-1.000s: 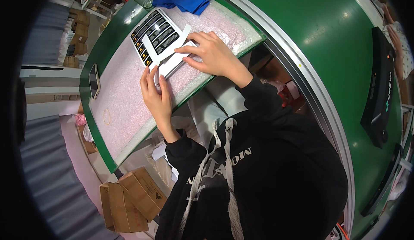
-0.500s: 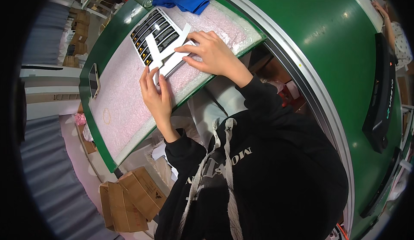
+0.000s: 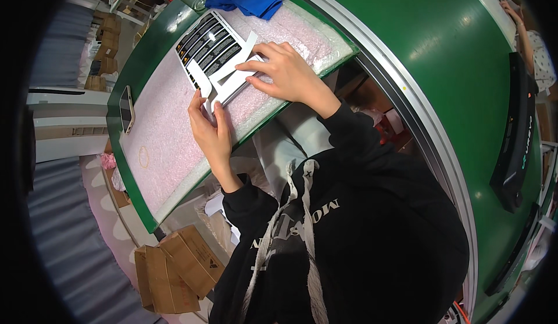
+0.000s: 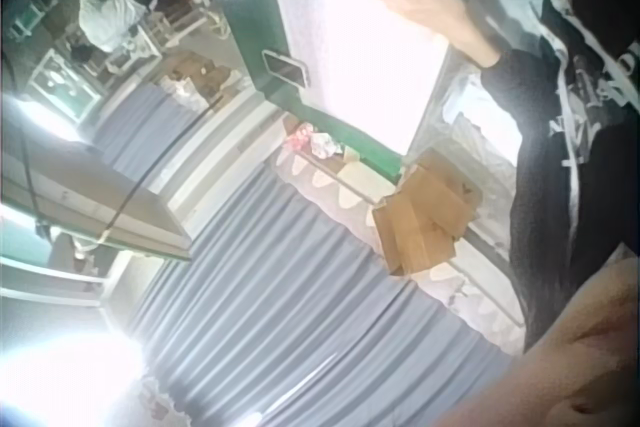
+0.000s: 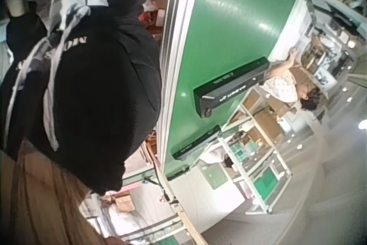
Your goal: Applying small adhesive labels to a black plastic product housing on an assembly line.
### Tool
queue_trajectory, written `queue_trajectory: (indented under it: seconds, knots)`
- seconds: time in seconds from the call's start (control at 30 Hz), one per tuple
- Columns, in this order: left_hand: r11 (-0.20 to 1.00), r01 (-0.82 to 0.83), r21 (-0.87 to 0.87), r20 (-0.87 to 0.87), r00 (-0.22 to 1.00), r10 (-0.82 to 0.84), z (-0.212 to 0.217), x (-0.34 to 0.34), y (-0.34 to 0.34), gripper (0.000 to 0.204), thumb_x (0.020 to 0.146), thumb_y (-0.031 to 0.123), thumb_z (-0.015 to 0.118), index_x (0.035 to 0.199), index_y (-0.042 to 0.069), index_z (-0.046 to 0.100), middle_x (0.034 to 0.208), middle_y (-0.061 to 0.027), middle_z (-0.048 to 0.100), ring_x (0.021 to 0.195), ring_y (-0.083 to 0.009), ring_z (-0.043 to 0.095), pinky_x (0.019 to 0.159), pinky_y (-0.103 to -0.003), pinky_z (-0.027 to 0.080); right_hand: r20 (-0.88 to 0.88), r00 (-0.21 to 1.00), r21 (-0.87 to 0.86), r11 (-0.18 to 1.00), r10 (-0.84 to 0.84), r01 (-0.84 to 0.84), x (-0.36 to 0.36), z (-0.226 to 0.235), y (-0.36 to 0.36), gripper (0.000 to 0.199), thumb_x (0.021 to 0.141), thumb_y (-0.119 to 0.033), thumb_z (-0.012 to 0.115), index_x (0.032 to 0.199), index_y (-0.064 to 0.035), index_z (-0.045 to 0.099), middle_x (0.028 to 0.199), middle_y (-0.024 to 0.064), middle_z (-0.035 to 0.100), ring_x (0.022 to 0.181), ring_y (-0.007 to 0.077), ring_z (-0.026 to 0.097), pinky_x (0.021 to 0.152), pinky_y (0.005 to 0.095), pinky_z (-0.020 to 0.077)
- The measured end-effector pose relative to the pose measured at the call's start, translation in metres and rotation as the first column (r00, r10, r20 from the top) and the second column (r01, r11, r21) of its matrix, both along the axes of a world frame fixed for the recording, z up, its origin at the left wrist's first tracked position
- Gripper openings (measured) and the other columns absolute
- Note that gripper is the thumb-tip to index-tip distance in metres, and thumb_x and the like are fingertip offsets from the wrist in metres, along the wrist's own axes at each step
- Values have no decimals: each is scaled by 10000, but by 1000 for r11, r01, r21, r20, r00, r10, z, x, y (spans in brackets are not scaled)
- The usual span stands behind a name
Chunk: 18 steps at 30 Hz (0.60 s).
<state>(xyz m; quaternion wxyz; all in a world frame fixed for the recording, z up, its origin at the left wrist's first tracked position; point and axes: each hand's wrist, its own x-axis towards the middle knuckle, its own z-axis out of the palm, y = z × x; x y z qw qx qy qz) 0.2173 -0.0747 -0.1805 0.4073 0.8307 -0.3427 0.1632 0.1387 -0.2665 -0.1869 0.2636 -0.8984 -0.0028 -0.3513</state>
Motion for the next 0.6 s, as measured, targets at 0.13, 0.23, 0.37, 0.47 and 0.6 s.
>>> queue_trajectory:
  seconds: [0.13,0.23,0.37,0.47,0.6]
  knots:
    - [1000,8,9,21,1000,-8,1,0,1,253,871,133,576,1087,17,513,1247,-228,518,1077,-392,538,905,-440,415,-1,1000,0,1000,-2,2,0,1,0,294,817,-229,657,1110,-210,670,1070,95,593,984,253,573,860,366,412]
    - [999,3,33,31,1000,-4,2,-1,1,246,872,139,575,1083,21,525,1255,-215,516,1080,-387,539,906,-437,417,-2,1000,2,1000,-3,3,0,1,1,293,816,-229,659,1108,-208,670,1069,94,594,983,252,573,857,365,413]
    - [997,-22,72,7,1000,22,4,-2,1,236,874,148,573,1074,27,545,1265,-197,513,1089,-381,538,908,-432,418,-1,1000,3,1000,-4,4,0,1,1,291,815,-230,661,1105,-205,671,1066,91,595,982,251,575,853,364,414]
    - [996,-28,79,-8,1000,29,5,-3,1,228,875,152,571,1067,30,557,1269,-187,512,1095,-377,536,909,-427,420,6,1000,-2,1000,-8,8,0,1,1,290,814,-231,662,1102,-203,671,1062,90,596,981,251,575,851,364,415]
    - [997,-28,77,-22,999,30,5,-3,1,235,874,148,570,1078,31,564,1264,-189,513,1101,-376,533,909,-427,422,8,1000,-1,1000,-10,10,0,0,1,290,812,-232,664,1101,-202,672,1058,89,598,983,251,575,854,366,416]
